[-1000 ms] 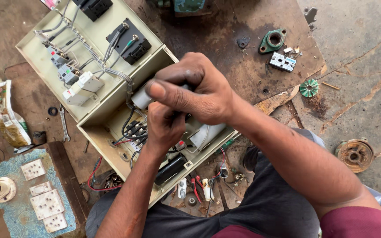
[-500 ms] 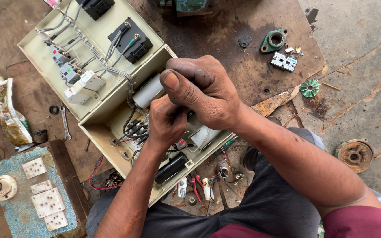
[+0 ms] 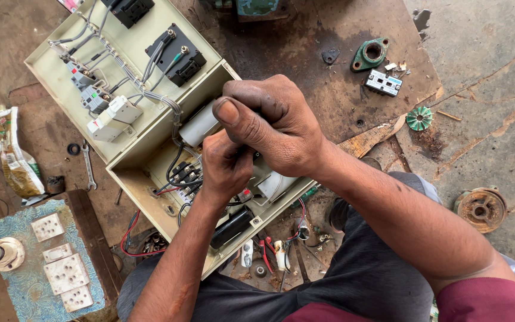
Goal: The person is working on an open electrical control box, using a screwdriver to tighten and adjust connections on internal components like capacitors and contactors. They manipulate wires and components within the box throughout the clip.
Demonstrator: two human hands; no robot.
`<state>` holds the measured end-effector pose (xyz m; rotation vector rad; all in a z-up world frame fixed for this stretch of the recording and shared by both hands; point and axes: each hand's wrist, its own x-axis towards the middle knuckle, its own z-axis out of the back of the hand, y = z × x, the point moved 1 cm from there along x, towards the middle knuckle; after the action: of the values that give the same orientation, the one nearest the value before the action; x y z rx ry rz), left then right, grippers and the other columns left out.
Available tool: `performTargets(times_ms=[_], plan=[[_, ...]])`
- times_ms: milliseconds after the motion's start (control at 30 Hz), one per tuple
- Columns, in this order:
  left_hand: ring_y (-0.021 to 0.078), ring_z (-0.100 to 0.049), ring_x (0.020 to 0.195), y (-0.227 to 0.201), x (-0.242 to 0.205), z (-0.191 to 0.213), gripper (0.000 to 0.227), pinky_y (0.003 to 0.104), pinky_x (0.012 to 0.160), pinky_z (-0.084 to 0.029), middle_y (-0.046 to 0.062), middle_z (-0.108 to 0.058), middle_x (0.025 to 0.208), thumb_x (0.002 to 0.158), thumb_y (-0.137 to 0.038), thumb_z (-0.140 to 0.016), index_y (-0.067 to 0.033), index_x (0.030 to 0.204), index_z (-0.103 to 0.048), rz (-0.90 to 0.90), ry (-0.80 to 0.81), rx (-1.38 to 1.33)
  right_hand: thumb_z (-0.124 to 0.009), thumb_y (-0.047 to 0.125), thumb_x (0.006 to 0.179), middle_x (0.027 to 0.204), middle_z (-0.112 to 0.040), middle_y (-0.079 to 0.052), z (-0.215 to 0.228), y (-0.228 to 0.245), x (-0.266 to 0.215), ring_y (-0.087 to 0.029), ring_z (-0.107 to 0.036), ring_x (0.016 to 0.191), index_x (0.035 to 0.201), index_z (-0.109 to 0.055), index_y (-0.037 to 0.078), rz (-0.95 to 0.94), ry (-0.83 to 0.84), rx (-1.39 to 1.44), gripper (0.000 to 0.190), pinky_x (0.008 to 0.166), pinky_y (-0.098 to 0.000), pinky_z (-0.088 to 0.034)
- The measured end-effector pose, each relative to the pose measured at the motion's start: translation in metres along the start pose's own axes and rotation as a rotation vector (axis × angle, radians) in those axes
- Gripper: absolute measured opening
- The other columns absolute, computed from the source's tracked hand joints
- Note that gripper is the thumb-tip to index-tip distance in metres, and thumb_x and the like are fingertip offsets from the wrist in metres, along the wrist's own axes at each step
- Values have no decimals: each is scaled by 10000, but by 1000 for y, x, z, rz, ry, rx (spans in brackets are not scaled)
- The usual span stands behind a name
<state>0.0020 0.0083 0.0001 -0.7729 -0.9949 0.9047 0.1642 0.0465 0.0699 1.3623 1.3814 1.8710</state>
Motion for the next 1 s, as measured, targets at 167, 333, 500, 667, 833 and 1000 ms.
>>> performTargets(times_ms=[167,333,500,667,833,1000], plan=[[232,-709,772,4,0,-1,108,355,719,-561,120,-698,839,882,98,-635,7,926,-673,-3,3,1,-536,308,1182,639,-394,-8,1,-3,2,-78,-395,526,772,-489,41,-29,5,5,492,511,-284,-306],[228,-734,786,2,5,-2,164,347,763,-587,115,-721,847,890,80,-591,7,992,-697,12,-14,-58,-504,326,1181,641,-433,10,-14,12,-1,-66,-414,522,799,-509,53,-1,-138,-6,470,504,-257,-323],[231,-722,792,5,3,-1,100,344,768,-578,131,-710,866,885,27,-662,5,980,-685,-1,3,-58,-490,336,1171,601,-440,20,-39,3,-21,-60,-411,473,736,-510,65,6,-432,-161,513,467,-249,-306],[194,-688,713,18,-6,0,129,335,710,-550,94,-682,788,895,-17,-769,-28,859,-646,55,-1,-20,-476,346,1161,560,-447,30,-30,-15,2,-53,-407,424,673,-511,76,29,-310,-180,559,430,-241,-289],[215,-719,839,9,-10,4,149,338,769,-582,125,-712,920,856,53,-672,-2,994,-667,-58,-84,-17,-601,423,1039,546,-539,21,5,-5,38,-62,-478,439,680,-613,81,-297,497,251,496,404,-224,-367],[182,-727,739,1,-5,4,150,321,700,-570,99,-734,843,843,15,-779,-17,982,-733,24,-134,73,-713,403,1041,858,-594,-45,18,14,21,-126,-574,746,915,-620,38,-102,161,-75,397,659,-237,-460]])
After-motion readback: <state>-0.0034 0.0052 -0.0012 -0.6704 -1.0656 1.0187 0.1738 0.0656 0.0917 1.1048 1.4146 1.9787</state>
